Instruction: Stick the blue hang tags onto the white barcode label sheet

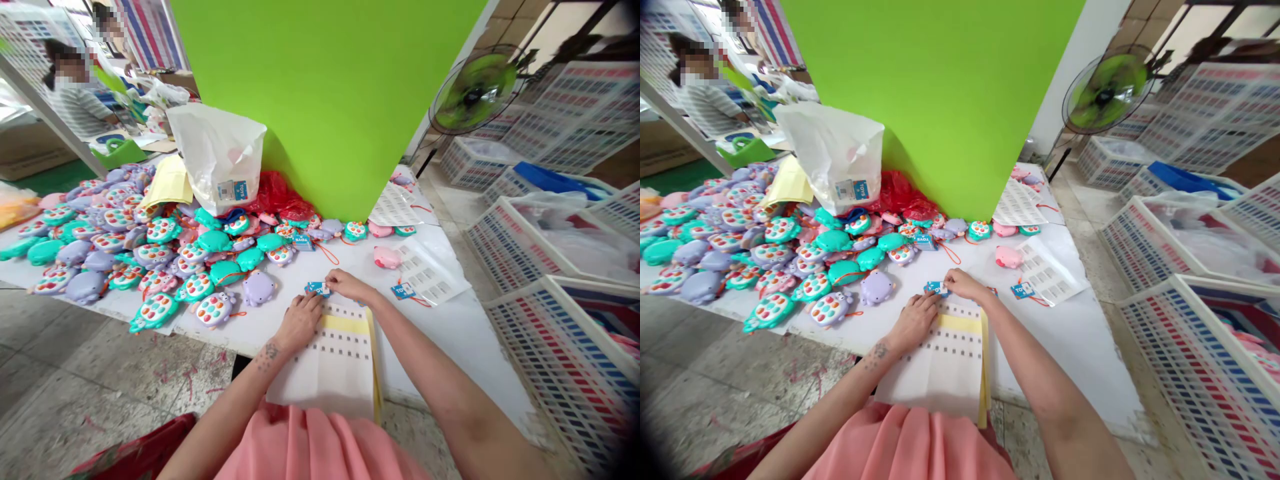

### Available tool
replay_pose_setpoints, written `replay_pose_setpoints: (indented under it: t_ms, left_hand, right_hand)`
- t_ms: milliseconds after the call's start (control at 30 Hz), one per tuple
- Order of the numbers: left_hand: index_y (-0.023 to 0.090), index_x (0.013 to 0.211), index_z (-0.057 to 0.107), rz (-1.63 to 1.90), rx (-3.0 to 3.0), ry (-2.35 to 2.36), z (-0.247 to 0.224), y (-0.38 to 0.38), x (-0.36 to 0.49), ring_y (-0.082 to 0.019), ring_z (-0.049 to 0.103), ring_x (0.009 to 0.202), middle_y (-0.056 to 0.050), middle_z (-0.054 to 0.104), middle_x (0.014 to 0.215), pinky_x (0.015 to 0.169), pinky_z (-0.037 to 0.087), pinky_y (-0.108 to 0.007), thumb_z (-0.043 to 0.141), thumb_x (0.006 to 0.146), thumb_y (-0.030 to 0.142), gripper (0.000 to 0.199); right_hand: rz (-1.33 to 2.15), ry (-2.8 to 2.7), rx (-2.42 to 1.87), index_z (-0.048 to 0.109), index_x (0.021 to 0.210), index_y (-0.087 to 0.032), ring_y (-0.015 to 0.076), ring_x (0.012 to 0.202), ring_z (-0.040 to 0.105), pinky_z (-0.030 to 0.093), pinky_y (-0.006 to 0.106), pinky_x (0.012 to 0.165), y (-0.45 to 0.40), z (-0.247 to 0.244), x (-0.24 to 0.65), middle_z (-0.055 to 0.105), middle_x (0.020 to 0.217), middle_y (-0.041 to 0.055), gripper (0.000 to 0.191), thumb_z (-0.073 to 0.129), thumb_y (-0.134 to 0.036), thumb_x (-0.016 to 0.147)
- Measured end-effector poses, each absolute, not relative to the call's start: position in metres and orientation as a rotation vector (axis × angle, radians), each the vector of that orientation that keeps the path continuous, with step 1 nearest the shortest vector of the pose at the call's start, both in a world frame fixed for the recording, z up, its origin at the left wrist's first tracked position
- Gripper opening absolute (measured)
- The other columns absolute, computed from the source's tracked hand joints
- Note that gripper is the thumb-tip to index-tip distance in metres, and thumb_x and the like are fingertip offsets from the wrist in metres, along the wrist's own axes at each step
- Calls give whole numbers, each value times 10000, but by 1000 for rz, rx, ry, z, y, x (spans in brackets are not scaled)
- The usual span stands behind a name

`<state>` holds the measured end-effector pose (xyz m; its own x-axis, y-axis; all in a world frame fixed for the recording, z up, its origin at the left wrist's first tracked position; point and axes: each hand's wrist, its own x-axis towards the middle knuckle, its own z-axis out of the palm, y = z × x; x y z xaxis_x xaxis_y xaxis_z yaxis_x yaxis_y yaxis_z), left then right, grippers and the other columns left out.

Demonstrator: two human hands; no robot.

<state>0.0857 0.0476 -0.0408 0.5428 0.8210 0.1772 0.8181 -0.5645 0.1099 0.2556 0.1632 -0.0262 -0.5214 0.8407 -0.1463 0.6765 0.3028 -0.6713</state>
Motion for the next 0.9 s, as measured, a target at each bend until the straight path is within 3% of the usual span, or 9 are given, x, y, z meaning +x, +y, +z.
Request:
replay_pose_setpoints:
  t_ms: [267, 900]
  left_hand:
    - [167, 1016, 559, 242, 2735, 1500, -39, 52, 90, -215, 393, 1231, -75, 502, 1288, 947, 333, -382, 371, 900, 149, 222]
    - [170, 982, 568, 179, 2723, 1505, -28, 54, 94, -232, 456, 1130, -94, 548, 1183, 919, 316, -434, 363, 899, 142, 223]
  right_hand:
    - [1033, -2513, -1393, 614, 717, -131, 106, 609, 505, 342, 191, 534, 177, -28, 250, 602, 667, 4, 96, 526, -141, 757]
    - [913, -2619, -1416, 649, 736, -129, 126, 651, 546, 359, 198, 558, 180, -28, 247, 662, 750, 42, 113, 540, -151, 758]
